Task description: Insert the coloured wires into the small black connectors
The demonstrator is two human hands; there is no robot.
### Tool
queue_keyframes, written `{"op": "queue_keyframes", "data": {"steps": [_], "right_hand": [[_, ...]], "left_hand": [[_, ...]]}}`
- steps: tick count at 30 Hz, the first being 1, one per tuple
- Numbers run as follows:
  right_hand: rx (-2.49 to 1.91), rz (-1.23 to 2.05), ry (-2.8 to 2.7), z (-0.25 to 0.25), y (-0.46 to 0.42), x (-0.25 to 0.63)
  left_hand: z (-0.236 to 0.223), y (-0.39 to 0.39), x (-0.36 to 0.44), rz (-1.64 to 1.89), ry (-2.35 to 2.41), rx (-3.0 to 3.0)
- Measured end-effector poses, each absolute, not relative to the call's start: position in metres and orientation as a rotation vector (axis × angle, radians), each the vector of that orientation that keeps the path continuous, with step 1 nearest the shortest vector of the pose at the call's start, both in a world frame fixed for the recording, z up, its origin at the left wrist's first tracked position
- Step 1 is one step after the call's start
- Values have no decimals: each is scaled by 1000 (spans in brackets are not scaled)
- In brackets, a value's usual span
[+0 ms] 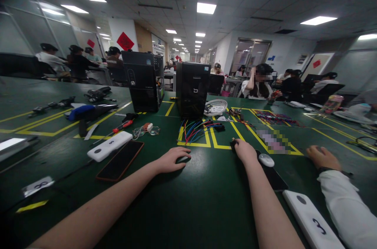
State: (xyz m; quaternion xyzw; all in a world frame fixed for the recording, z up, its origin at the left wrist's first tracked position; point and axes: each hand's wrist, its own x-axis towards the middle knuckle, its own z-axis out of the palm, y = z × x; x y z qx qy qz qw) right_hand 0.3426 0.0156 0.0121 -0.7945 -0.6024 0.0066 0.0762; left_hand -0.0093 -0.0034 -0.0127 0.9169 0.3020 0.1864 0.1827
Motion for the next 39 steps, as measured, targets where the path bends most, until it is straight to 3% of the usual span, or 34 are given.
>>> {"op": "queue_keyframes", "data": {"steps": [11, 18, 28, 39], "right_hand": [[-2332, 44, -1696, 12, 5, 345], [-2239, 383, -1540, 10, 4, 355], [-2298, -56, -1505, 15, -2, 369], [-2302, -1, -1796, 27, -9, 362]], "left_hand": [[-13, -3, -9, 525, 856, 2575], [-12, -3, -9, 521, 863, 2573], [-12, -3, -9, 531, 858, 2577], [-12, -4, -8, 536, 866, 2581]]}}
